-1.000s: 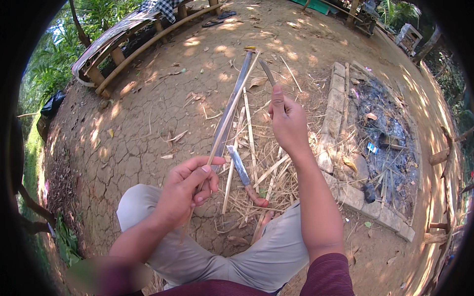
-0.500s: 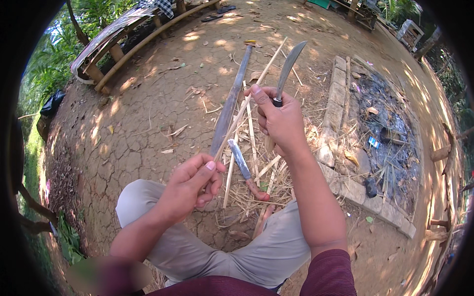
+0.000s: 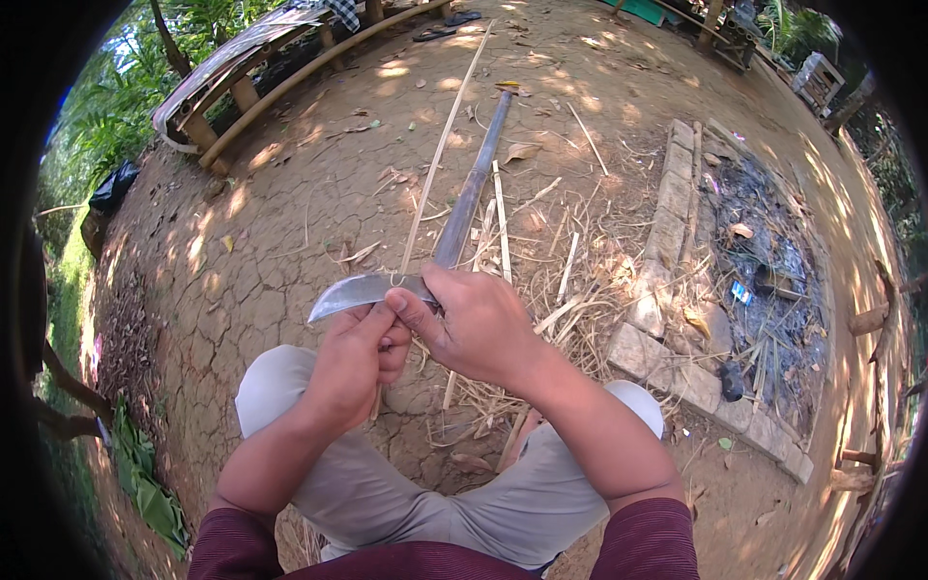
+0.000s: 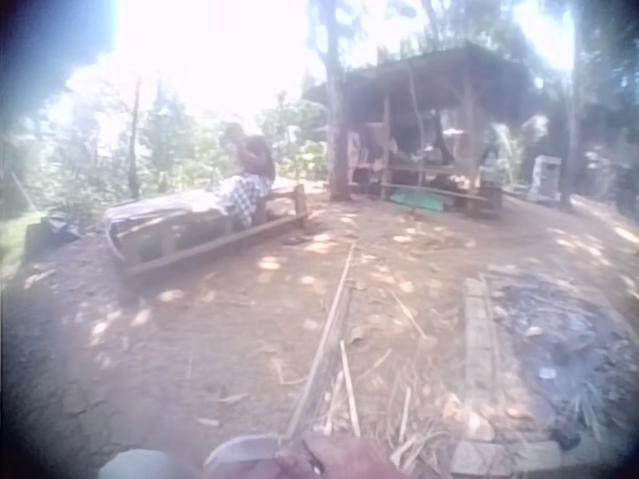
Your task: The person shaves a thin bamboo strip with a curved knife and then trims a thick bamboo pole with a machete while sitting on the ground.
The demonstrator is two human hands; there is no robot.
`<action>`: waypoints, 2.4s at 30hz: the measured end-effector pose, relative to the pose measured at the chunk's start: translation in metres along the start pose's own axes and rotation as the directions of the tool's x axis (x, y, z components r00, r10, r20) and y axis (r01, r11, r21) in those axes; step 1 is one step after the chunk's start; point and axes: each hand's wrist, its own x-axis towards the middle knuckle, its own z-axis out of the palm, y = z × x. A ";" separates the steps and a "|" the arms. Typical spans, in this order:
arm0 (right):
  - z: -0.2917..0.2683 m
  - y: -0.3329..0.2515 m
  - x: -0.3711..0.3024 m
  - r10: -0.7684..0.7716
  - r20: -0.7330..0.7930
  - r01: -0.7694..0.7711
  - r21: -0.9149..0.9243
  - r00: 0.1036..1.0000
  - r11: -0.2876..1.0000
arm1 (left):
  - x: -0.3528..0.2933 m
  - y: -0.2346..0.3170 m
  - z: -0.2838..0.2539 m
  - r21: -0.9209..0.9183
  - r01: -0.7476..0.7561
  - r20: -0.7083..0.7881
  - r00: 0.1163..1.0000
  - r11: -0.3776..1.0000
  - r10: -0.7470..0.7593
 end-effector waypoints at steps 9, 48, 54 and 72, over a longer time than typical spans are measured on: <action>-0.009 0.019 0.006 -0.095 -0.185 0.071 -0.131 0.978 0.989 | -0.007 0.002 0.001 0.074 -0.119 0.074 0.991 0.990 0.113; -0.048 0.036 0.023 0.501 0.248 -0.517 0.682 0.829 0.517 | 0.012 0.003 -0.009 -0.005 -0.265 -0.044 0.963 0.964 0.265; -0.021 -0.017 0.008 0.461 0.378 -0.588 0.375 0.803 0.717 | 0.013 0.011 -0.016 -0.112 -0.347 -0.085 0.937 0.931 0.339; -0.074 0.050 0.006 0.166 -0.188 -0.187 -0.097 0.968 0.978 | 0.013 0.080 -0.085 0.867 -0.029 0.475 0.355 -0.498 0.805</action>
